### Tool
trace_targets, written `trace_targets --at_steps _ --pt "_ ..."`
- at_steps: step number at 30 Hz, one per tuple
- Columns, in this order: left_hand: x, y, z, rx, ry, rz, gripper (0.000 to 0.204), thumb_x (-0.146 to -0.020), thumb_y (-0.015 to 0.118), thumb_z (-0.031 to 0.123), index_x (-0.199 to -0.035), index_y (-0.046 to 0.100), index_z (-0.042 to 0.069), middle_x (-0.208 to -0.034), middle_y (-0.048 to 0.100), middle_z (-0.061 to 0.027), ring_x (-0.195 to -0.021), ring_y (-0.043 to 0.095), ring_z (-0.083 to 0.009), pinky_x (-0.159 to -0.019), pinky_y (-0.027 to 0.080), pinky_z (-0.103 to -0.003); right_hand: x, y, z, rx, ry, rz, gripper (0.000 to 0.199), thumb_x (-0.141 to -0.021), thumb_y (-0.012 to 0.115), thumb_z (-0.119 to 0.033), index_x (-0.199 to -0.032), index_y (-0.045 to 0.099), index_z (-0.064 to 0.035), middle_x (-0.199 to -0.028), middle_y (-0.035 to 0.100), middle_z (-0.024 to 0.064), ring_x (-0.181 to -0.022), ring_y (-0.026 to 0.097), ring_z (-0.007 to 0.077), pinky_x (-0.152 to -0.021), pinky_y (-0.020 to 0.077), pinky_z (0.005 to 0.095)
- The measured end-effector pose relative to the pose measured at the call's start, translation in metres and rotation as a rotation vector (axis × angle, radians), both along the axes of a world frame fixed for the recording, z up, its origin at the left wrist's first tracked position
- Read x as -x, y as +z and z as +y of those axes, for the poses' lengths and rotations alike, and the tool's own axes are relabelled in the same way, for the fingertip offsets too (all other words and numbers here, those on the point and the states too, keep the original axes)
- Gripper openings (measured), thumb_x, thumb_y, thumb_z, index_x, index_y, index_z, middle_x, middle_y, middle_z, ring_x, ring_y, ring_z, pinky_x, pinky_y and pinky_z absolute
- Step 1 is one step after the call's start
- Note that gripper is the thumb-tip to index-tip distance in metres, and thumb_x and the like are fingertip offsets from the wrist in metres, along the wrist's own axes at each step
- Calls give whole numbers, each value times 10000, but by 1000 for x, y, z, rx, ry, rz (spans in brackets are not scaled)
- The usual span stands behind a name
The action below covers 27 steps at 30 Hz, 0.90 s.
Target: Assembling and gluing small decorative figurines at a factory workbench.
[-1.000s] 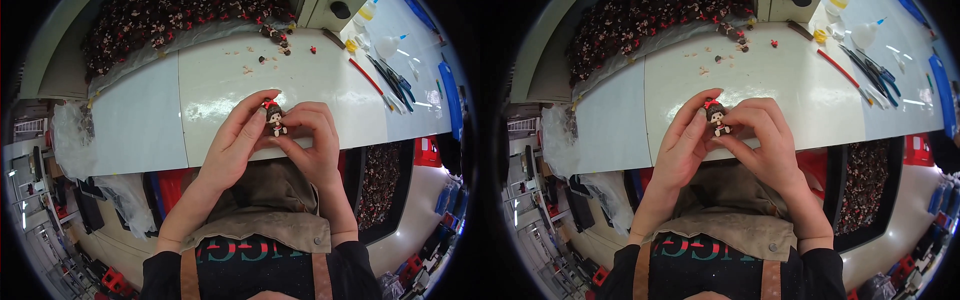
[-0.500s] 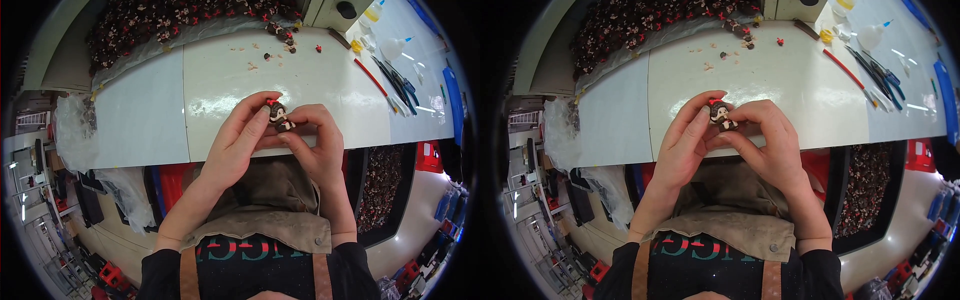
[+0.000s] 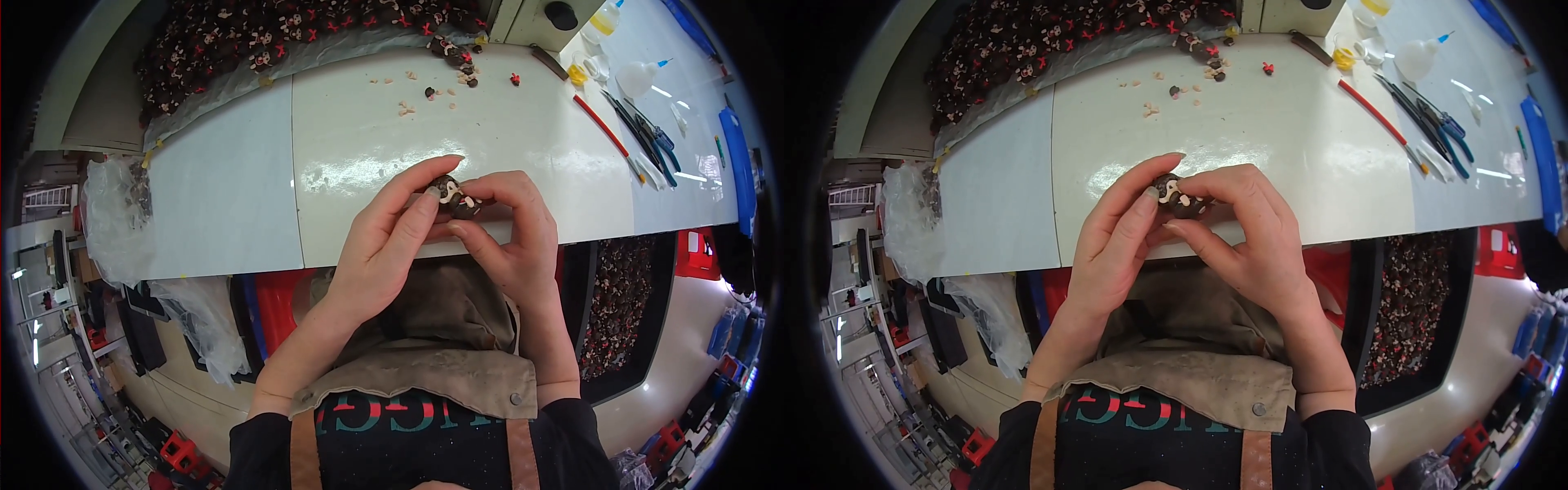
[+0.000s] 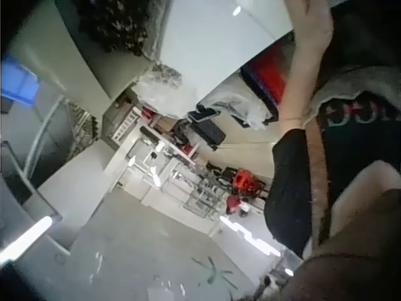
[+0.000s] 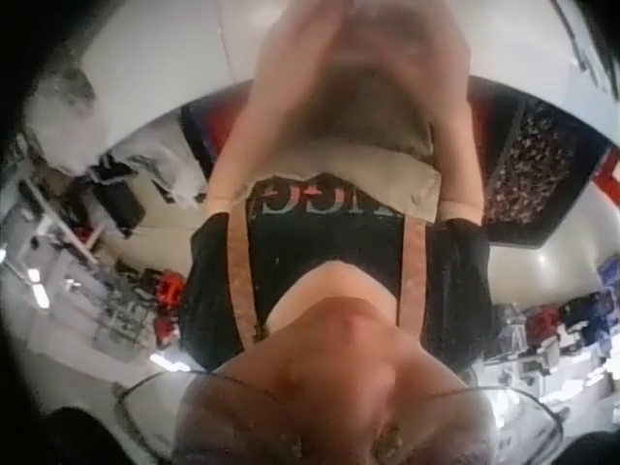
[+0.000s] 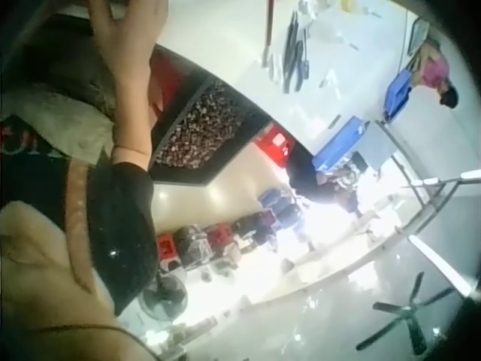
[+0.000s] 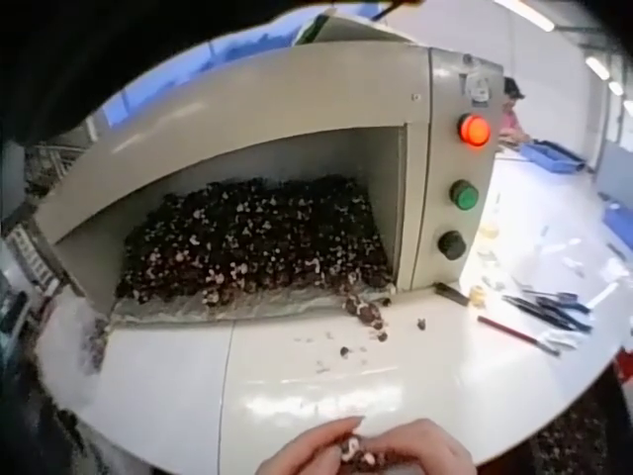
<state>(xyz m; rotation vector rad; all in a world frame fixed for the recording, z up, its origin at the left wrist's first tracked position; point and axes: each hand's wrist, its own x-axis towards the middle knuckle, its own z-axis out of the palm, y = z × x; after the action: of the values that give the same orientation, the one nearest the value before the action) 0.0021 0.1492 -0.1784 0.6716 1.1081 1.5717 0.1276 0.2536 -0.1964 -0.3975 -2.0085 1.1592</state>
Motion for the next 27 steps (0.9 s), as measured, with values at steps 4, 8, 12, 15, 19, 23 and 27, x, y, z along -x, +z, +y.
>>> trace_targets --at_steps 4,8,12,15,19,23,27 --pt "0 -1 0 -8 -1 -6 370 -1000 372 131 -1344 383 -5 -1176 549 -113 -1084 561 -172 -935 468 -300 -1 1 2 -25 -7 -11 339 -710 730 19 -1011 585 -35 -957 603 80 -818 623 182 -682 525 270" --pt "0 -4 -2 -19 3 40 369 -995 386 123 -1339 386 -9 -1159 555 -114 -1078 556 -164 -939 465 -300 -2 -2 -1 83 13 -26 357 -709 722 3 -1033 576 -21 -963 596 84 -859 599 176 -764 496 277" --pt "0 -2 -1 -23 19 33 362 -988 408 115 -1323 396 -23 -1144 560 -114 -1074 553 -156 -945 461 -298 -2 -3 1 -27 9 -33 340 -708 717 11 -1019 583 -18 -960 595 85 -857 598 176 -755 501 272" --pt "0 0 -1 -15 30 22 358 -977 428 89 -1313 401 -30 -1139 563 -112 -1073 553 -153 -946 459 -294 0 -2 2 -16 4 -37 343 -697 723 14 -1009 587 -33 -959 607 80 -863 599 203 -741 501 291" --pt "0 -1 0 -38 25 18 359 -967 444 66 -1310 401 -31 -1139 563 -107 -1070 553 -146 -948 458 -293 0 -4 1 56 -1 -20 346 -692 722 19 -1005 591 -46 -962 616 78 -870 600 233 -735 500 317" --pt "-6 0 3 -61 42 -17 363 -951 467 42 -1303 409 -24 -1139 564 -99 -1068 553 -142 -922 464 -290 -6 2 6 -4 -32 -36 337 -711 701 25 -1024 595 -43 -964 614 84 -886 599 243 -745 501 323" --pt "-6 -9 3 -44 75 18 324 -924 512 25 -1242 454 -12 -1138 556 -91 -1050 552 -136 -879 468 -267 -13 6 8 103 36 -71 360 -748 656 15 -1099 582 -19 -1049 579 110 -927 581 213 -800 484 296"
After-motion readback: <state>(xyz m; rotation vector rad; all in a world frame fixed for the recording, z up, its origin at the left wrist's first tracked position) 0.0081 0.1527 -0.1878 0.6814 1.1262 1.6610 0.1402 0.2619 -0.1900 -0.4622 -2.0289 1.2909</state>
